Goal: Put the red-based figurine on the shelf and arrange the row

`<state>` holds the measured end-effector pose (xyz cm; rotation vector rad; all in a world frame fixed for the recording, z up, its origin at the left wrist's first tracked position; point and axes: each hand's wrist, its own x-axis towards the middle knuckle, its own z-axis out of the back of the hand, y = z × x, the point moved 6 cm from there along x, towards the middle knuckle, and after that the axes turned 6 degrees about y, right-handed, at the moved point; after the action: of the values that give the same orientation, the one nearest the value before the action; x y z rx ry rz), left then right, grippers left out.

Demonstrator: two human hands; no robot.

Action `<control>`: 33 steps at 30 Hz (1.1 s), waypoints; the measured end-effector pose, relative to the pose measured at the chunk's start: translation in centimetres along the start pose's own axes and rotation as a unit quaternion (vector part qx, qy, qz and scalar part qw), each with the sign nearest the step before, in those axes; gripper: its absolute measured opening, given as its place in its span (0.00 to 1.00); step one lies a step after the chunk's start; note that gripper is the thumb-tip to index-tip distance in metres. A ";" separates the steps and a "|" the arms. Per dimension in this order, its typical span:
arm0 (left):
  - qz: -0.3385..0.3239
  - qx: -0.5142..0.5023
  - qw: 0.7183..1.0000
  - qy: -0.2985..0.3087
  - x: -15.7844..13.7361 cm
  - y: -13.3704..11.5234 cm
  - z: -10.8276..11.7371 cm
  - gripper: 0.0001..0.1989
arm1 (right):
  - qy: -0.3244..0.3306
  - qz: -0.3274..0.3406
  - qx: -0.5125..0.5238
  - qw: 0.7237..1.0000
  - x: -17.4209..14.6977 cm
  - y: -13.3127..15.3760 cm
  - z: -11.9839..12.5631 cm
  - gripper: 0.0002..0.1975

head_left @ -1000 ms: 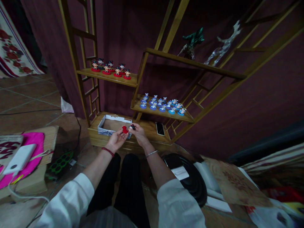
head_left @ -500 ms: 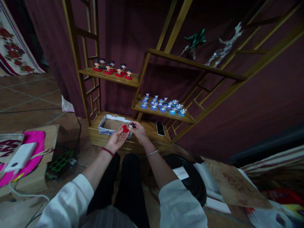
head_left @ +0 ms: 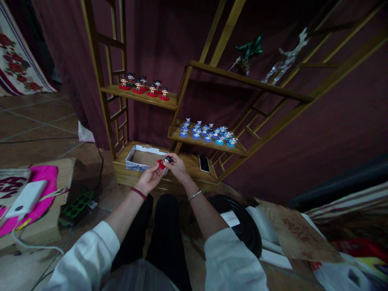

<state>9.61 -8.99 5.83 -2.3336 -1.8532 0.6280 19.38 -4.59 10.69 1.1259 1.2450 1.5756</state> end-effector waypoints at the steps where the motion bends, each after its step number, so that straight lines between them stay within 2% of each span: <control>1: 0.002 0.001 1.000 -0.001 0.0 0.1 0.1 0.07 | -0.001 0.006 -0.016 1.000 -0.1 -0.1 -0.1 0.14; 10: 0.037 0.020 0.999 -0.034 -0.9 0.9 1.8 0.08 | -0.037 0.007 -0.123 0.992 -2.3 -2.1 -1.3 0.13; 20: 0.047 0.048 0.997 -0.027 -0.7 1.1 2.8 0.08 | -0.069 0.009 -0.202 0.977 -3.8 -1.2 -1.7 0.13; 33: 0.058 0.056 0.997 -0.021 -1.2 0.6 1.7 0.09 | -0.059 0.008 -0.220 0.974 -3.7 -0.8 -1.6 0.12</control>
<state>9.31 -10.56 4.44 -2.3853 -1.6608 0.7779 18.90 -8.33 9.18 0.9264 0.7579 1.6633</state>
